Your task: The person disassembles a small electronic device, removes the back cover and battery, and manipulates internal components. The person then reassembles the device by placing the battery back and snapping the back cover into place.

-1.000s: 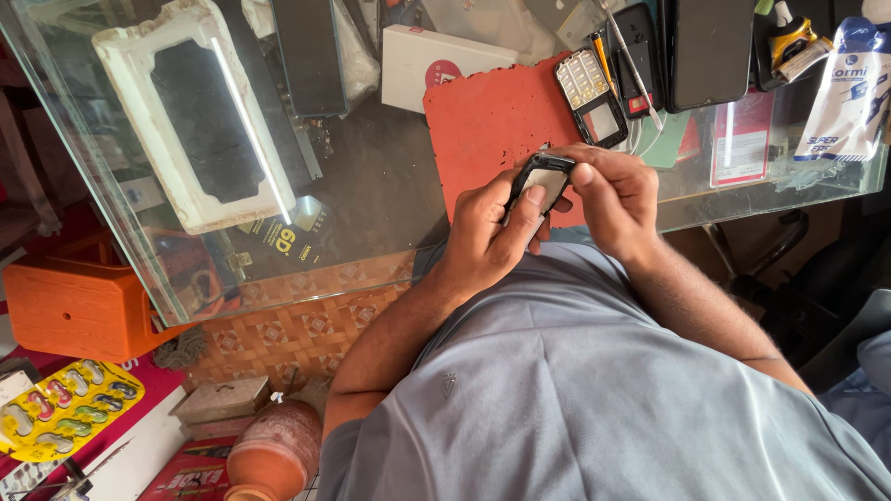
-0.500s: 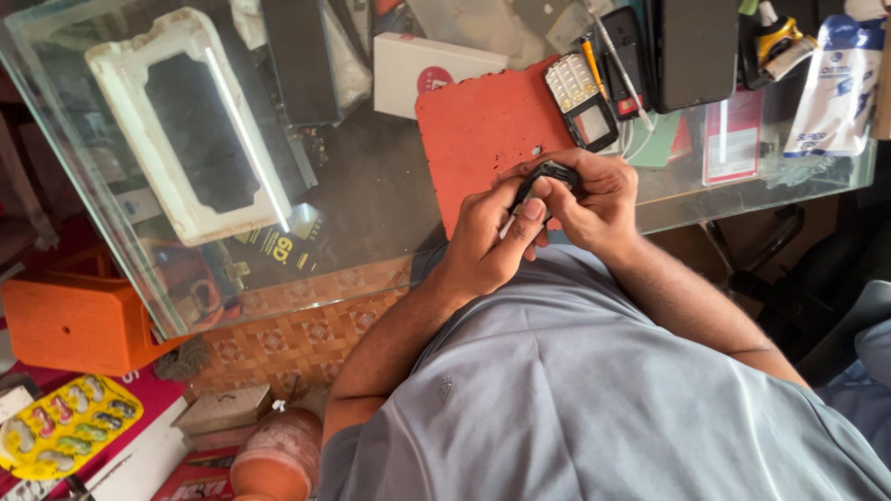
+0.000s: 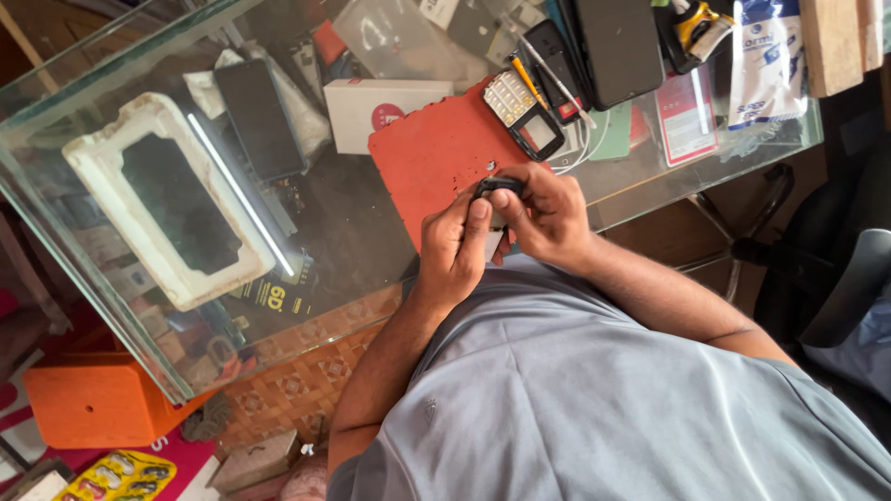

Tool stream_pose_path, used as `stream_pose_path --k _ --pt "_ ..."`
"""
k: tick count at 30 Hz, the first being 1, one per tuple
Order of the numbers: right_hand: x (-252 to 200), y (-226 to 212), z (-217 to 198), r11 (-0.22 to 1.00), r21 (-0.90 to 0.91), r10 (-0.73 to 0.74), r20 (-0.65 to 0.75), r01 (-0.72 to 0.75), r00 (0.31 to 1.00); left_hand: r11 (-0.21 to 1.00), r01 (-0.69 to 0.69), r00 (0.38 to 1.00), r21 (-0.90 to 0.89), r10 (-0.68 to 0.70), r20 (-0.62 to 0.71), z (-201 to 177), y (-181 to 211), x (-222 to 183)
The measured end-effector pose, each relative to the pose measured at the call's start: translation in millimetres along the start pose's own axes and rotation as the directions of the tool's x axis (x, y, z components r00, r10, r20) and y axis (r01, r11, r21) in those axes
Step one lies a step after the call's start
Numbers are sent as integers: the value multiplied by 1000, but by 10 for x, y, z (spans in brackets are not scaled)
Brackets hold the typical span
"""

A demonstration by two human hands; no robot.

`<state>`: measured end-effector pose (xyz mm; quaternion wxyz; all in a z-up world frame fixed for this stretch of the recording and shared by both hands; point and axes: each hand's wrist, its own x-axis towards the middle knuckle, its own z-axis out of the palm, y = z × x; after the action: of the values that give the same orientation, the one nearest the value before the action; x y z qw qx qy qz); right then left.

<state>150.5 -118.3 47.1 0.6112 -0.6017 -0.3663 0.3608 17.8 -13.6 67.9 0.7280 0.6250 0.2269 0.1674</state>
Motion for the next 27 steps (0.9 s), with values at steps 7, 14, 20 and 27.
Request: stream_pose_path --k 7,14,20,27 --pt "-16 124 -22 951 -296 -121 -76 93 990 996 76 996 39 -77 45 -9 -86 18" --pt "205 -239 -278 814 -375 -414 159 442 896 903 187 982 -386 -182 50 -140 -326 20" --pt "216 -287 -231 651 -500 -323 499 572 804 825 149 987 -545 -156 34 -201 -379 5" --pt "221 -223 -229 631 -534 -293 508 563 810 901 113 994 -419 -104 45 -178 -423 -72"
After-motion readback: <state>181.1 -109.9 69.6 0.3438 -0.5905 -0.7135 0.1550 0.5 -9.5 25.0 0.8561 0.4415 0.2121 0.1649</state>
